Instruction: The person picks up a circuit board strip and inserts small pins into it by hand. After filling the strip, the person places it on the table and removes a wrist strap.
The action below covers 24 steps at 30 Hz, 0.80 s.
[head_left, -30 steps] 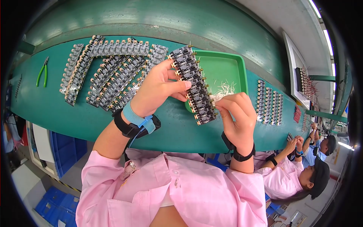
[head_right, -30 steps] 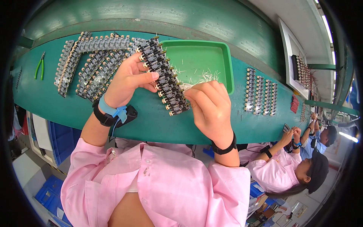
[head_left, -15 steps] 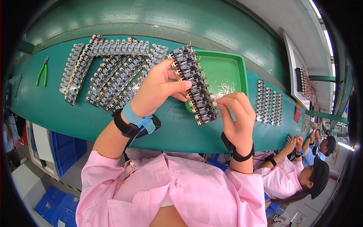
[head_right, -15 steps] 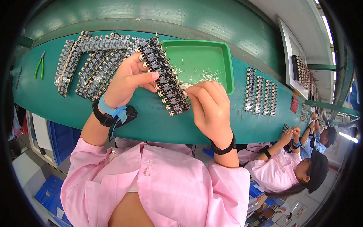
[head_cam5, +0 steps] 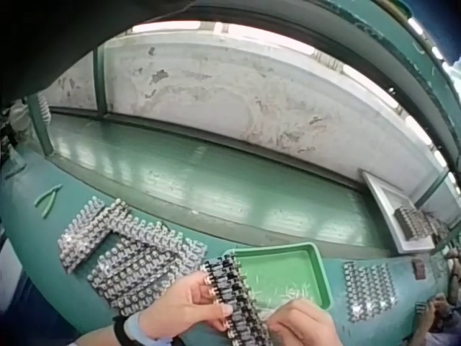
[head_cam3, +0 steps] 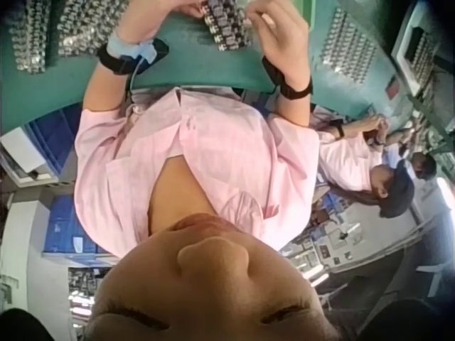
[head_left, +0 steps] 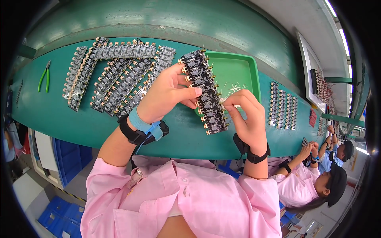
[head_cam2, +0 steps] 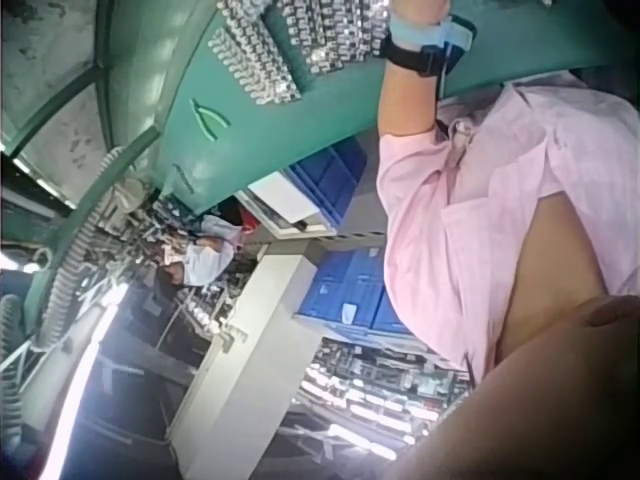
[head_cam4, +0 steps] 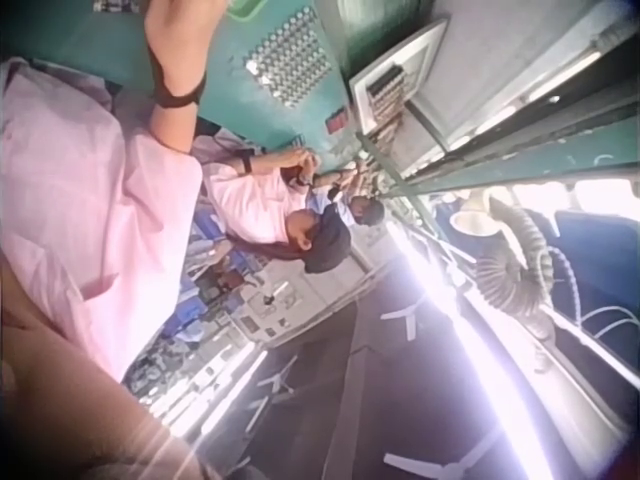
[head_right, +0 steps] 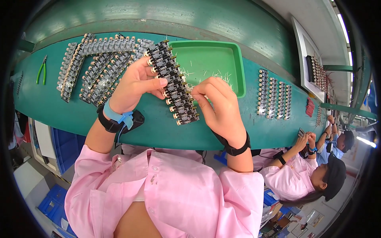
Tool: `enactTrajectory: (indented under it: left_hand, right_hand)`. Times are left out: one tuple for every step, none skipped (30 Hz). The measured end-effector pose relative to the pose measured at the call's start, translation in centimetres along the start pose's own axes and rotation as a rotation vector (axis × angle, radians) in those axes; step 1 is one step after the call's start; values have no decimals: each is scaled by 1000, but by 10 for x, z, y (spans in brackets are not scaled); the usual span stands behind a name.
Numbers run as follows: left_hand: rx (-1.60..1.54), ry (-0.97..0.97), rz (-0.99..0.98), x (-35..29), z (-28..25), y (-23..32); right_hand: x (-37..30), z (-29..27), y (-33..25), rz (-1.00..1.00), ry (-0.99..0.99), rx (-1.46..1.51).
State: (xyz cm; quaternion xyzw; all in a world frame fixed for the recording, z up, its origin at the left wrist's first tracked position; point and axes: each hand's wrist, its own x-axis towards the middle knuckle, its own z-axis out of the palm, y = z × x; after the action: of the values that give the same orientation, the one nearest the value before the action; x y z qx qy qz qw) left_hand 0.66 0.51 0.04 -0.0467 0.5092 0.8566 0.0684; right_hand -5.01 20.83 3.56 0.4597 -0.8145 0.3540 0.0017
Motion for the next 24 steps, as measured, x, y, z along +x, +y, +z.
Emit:
enactTrajectory:
  left_hand:
    - [-3,1,-4,0,0,0]
    - [-3,1,-4,0,0,0]
    - [-2,1,-3,0,0,0]
    - [-1,2,-1,1,0,0]
    - [-1,1,0,1,0,0]
    - [-1,1,-1,1,0,0]
    - [-2,9,-1,1,-1,0]
    - [-3,18,0,1,-1,0]
    - [-4,26,0,1,-2,1]
    - [-4,27,-1,1,-2,1]
    - [0,40,0,1,-3,1]
    - [4,51,3,1,-2,2]
    - [7,62,5,2,-2,3]
    - [6,60,6,2,-2,3]
    - [8,60,7,2,-2,3]
    - [11,60,9,3,-3,2]
    - [13,60,10,3,-4,1]
    - [13,60,10,4,-4,1]
    - [16,59,7,4,-5,0]
    - [19,58,4,4,-6,-1]
    - [22,56,0,5,-6,-1]
    - [22,56,-1,5,-6,-1]
    - [22,54,-2,5,-6,-1]
    - [21,53,-3,5,-6,0]
  right_hand:
    - [0,0,1,8,5,32]
    - [0,1,1,16,10,64]
    - [0,1,2,24,15,96]
    - [0,1,2,24,14,97]
    - [-1,1,2,63,40,112]
    - [-2,0,2,102,65,128]
    - [-2,0,2,141,90,143]
    - [-2,0,4,141,90,144]
    - [-2,0,7,192,87,103]
    - [-3,0,12,244,86,63]
    - [-4,1,17,295,84,22]
    - [-7,2,23,295,85,20]
    - [-12,4,31,303,18,-42]
    - [-16,6,38,310,-49,-105]
    - [-17,9,42,315,-118,-164]
    - [-17,9,44,315,-119,-163]
    - [-16,10,46,345,-146,-145]
    - [-16,10,47,376,-172,-128]
    - [-15,10,47,407,-199,-111]
    - [-15,10,47,407,-198,-110]
    - [-14,10,46,386,-197,-137]
    - [-13,11,46,364,-195,-163]
    - [-12,11,45,342,-194,-189]
    - [-12,10,44,343,-194,-189]
